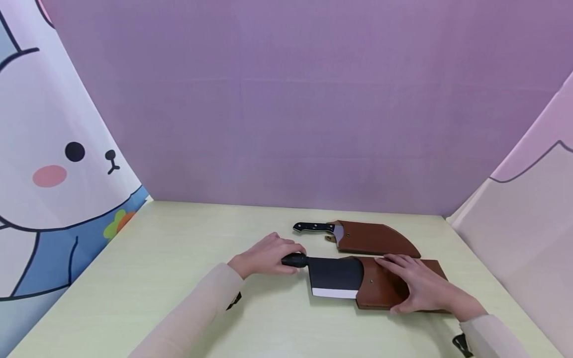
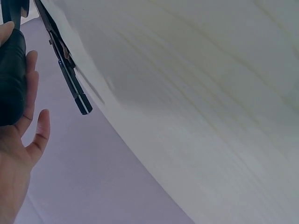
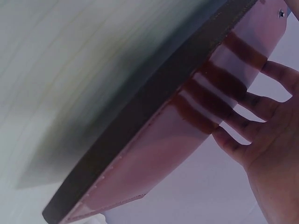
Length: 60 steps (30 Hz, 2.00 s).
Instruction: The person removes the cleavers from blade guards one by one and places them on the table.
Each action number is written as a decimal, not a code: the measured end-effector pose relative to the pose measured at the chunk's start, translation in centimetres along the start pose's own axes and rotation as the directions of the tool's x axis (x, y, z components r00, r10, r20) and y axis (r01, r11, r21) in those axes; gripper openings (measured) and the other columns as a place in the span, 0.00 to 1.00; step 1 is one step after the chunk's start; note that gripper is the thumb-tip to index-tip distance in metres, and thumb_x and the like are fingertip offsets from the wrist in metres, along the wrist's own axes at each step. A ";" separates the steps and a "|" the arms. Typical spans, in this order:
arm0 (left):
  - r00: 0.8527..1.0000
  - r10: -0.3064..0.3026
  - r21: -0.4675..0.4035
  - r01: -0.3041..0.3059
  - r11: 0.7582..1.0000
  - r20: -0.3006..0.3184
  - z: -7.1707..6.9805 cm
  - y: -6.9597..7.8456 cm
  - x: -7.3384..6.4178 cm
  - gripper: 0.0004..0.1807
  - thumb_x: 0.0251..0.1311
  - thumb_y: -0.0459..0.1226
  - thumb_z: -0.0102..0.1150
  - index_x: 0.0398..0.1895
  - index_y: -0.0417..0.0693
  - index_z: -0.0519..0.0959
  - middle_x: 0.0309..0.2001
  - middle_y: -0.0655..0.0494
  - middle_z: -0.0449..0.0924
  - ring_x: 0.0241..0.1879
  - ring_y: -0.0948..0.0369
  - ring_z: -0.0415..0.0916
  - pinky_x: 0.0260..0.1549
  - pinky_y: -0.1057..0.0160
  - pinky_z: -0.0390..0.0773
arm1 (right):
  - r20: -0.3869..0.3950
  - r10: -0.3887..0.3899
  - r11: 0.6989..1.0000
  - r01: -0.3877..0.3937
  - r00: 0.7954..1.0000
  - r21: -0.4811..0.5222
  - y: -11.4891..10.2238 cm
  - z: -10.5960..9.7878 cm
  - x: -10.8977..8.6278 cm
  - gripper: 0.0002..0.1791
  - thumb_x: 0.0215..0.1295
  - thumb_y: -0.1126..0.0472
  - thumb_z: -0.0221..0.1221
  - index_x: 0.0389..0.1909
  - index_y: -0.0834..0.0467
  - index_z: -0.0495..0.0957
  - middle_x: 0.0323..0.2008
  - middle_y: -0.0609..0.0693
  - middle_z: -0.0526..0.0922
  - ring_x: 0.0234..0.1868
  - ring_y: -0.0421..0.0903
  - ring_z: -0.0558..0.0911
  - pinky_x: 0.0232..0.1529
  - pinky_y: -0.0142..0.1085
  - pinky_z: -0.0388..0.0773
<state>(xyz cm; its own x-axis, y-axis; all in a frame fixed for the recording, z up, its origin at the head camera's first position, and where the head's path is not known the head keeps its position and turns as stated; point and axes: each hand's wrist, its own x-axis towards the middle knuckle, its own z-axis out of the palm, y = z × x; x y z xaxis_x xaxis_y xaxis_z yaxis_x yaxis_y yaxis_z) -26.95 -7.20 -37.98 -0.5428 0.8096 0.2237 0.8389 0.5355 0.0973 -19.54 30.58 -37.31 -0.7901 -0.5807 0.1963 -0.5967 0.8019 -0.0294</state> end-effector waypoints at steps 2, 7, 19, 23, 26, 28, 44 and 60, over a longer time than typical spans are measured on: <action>1.000 -0.001 -0.001 0.001 1.000 0.002 0.0 -0.1 0.0 0.20 0.54 0.51 0.56 0.51 0.60 0.74 0.40 0.67 0.79 0.34 0.71 0.71 0.38 0.63 0.66 | -0.003 -0.005 1.000 0.005 1.000 -0.001 0.0 -0.1 0.0 0.57 0.27 0.30 0.69 0.64 0.49 0.63 0.59 0.58 0.69 0.56 0.59 0.69 0.48 0.59 0.64; 1.000 -0.006 -0.009 0.006 1.000 0.005 0.1 -0.3 -0.3 0.20 0.55 0.52 0.54 0.51 0.60 0.74 0.40 0.68 0.79 0.33 0.71 0.71 0.39 0.63 0.66 | 0.005 -0.008 1.000 0.008 1.000 0.001 -0.1 -0.2 -0.1 0.57 0.29 0.29 0.67 0.64 0.51 0.63 0.58 0.58 0.69 0.56 0.59 0.70 0.48 0.60 0.65; 1.000 -0.004 -0.001 0.004 1.000 0.002 -0.3 -0.2 -0.8 0.20 0.54 0.51 0.55 0.51 0.59 0.74 0.40 0.67 0.79 0.33 0.70 0.72 0.38 0.64 0.64 | -0.015 0.000 1.000 0.000 1.000 0.006 0.0 -0.2 -0.3 0.58 0.26 0.31 0.69 0.64 0.50 0.64 0.58 0.58 0.70 0.56 0.58 0.70 0.48 0.59 0.64; 1.000 -0.009 -0.008 0.009 1.000 0.003 -0.3 -0.3 -0.9 0.20 0.54 0.50 0.55 0.51 0.60 0.74 0.40 0.67 0.79 0.33 0.71 0.71 0.39 0.64 0.64 | -0.007 0.011 1.000 -0.011 1.000 0.009 0.0 -0.3 -0.4 0.58 0.25 0.34 0.71 0.64 0.50 0.63 0.59 0.58 0.69 0.57 0.58 0.69 0.49 0.59 0.63; 1.000 -0.013 -0.013 0.013 1.000 0.005 -0.3 -0.4 -1.0 0.20 0.55 0.51 0.55 0.51 0.59 0.74 0.40 0.67 0.79 0.33 0.70 0.72 0.39 0.64 0.65 | -0.006 0.012 1.000 -0.012 1.000 0.007 0.0 -0.2 -0.4 0.58 0.24 0.34 0.72 0.64 0.51 0.64 0.59 0.58 0.69 0.57 0.59 0.68 0.49 0.59 0.63; 1.000 -0.017 -0.012 0.017 1.000 0.007 -0.3 -0.4 -1.1 0.20 0.55 0.51 0.55 0.51 0.59 0.74 0.41 0.67 0.79 0.33 0.70 0.72 0.39 0.64 0.65 | -0.012 0.010 1.000 -0.010 1.000 0.007 0.0 -0.2 -0.4 0.58 0.24 0.35 0.72 0.64 0.51 0.64 0.59 0.58 0.69 0.57 0.58 0.69 0.49 0.59 0.64; 0.999 -0.028 -0.040 0.029 0.999 0.015 -0.7 -0.5 -1.5 0.20 0.55 0.50 0.56 0.51 0.59 0.74 0.40 0.66 0.79 0.33 0.70 0.70 0.39 0.63 0.65 | -0.011 0.025 0.999 -0.025 1.000 0.022 0.5 -0.2 -0.9 0.58 0.25 0.35 0.72 0.63 0.51 0.65 0.58 0.57 0.69 0.58 0.56 0.68 0.49 0.56 0.64; 0.999 -0.039 -0.027 0.039 0.999 0.002 -0.4 -1.0 -1.7 0.20 0.55 0.50 0.55 0.50 0.59 0.74 0.40 0.67 0.79 0.32 0.72 0.70 0.38 0.64 0.64 | -0.023 0.017 1.000 -0.017 1.000 0.025 1.8 0.6 -1.0 0.58 0.24 0.35 0.72 0.64 0.51 0.64 0.59 0.57 0.69 0.58 0.55 0.67 0.48 0.55 0.65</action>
<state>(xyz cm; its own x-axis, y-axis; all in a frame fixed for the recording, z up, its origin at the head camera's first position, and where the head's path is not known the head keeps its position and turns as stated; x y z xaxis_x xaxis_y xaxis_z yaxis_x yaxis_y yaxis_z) -26.84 -9.15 -38.05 -0.5753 0.7885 0.2174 0.8178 0.5602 0.1320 -19.94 32.54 -38.10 -0.7968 -0.5634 0.2185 -0.5868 0.8077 -0.0576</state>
